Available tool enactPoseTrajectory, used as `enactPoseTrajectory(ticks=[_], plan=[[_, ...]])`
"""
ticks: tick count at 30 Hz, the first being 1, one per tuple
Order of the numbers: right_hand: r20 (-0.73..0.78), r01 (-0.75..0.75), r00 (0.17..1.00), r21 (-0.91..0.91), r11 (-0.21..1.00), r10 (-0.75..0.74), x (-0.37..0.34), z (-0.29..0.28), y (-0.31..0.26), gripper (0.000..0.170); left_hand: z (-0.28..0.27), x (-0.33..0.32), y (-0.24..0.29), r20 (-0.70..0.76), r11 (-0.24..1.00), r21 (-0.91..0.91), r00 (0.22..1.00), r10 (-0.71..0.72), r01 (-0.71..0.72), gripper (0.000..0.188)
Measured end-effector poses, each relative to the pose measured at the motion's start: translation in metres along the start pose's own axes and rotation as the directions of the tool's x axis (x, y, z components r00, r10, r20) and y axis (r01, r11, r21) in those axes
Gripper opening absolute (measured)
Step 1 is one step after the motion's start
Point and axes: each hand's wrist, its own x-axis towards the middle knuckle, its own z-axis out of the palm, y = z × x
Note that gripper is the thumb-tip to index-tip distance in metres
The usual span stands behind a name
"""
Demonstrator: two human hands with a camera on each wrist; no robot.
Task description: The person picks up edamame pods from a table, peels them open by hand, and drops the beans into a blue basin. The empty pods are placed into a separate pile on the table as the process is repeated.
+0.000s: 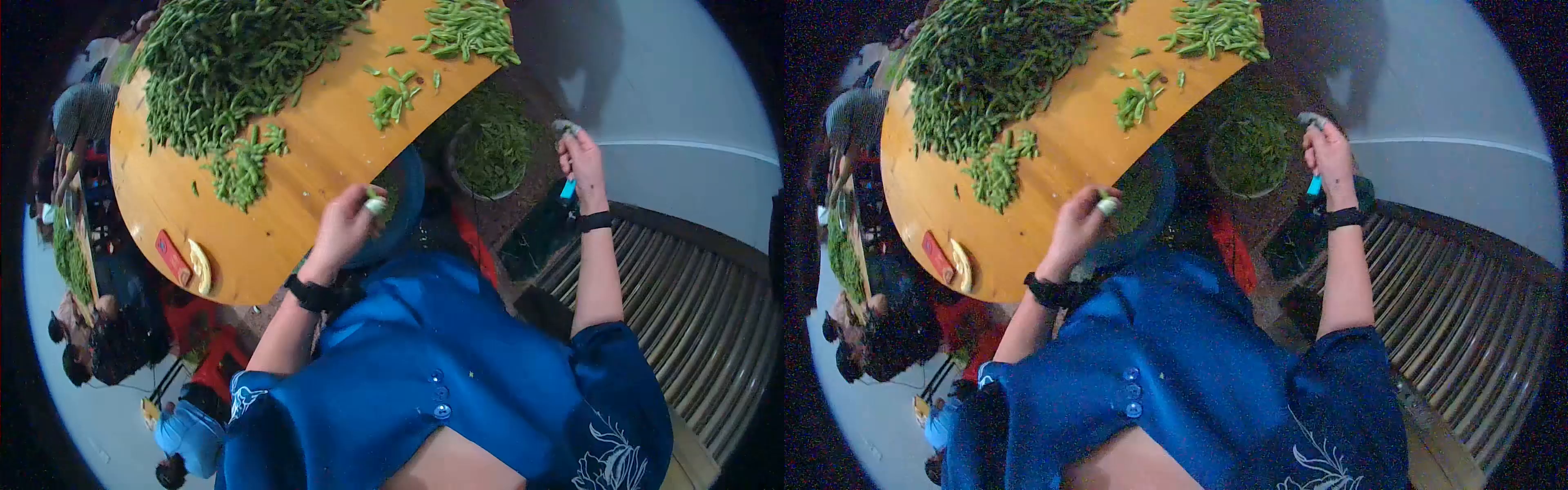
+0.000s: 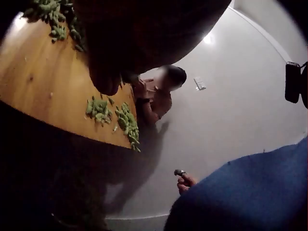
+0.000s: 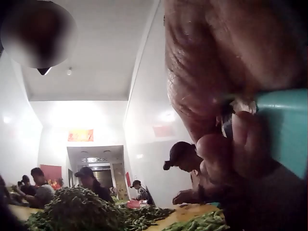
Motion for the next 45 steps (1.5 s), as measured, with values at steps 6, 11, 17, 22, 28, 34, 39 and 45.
enactPoseTrajectory(ticks=[6, 11, 17, 22, 28, 34, 39, 45], plan=[[-0.084, -0.415, 0.909, -0.261, 0.872, 0.407, -0.013, 0.001, 0.092, 0.014, 0.066, 0.079, -0.022, 0.372, 0.995, 0.062, 0.924, -0.092, 0.074, 0.013], [-0.187, -0.499, 0.861, -0.137, 0.855, 0.473, -0.005, 0.011, 0.229, 0.017, 0.083, 0.100, -0.051, 0.312, 0.978, 0.199, 0.950, 0.000, -0.065, 0.012], [-0.431, -0.477, 0.869, -0.603, 0.640, 0.242, 0.014, 0.038, 0.389, 0.042, 0.063, 0.101, -0.073, 0.264, 0.918, 0.396, 0.956, -0.126, 0.012, 0.013], [-0.387, -0.529, 0.847, -0.549, 0.647, 0.365, 0.014, 0.041, 0.501, 0.048, 0.052, 0.102, -0.096, 0.224, 0.921, 0.369, 0.949, -0.222, 0.128, 0.017], [0.019, -0.601, 0.791, 0.203, 0.773, 0.611, 0.013, 0.077, 0.510, 0.038, 0.047, 0.114, -0.092, 0.232, 0.913, 0.282, 0.902, -0.364, 0.295, 0.022], [0.215, -0.808, 0.512, 0.449, 0.382, 0.832, 0.011, 0.071, 0.448, 0.018, 0.034, 0.112, -0.105, 0.222, 0.918, 0.337, 0.929, -0.295, 0.210, 0.021], [0.205, -0.827, 0.474, 0.439, 0.353, 0.856, 0.015, 0.052, 0.339, 0.021, 0.032, 0.110, -0.091, 0.147, 0.929, 0.257, 0.939, -0.310, 0.267, 0.019], [0.365, -0.894, 0.435, 0.281, 0.348, 0.823, -0.008, -0.004, 0.237, 0.013, 0.035, 0.105, -0.066, 0.144, 0.970, 0.217, 0.980, -0.139, 0.106, 0.019]])
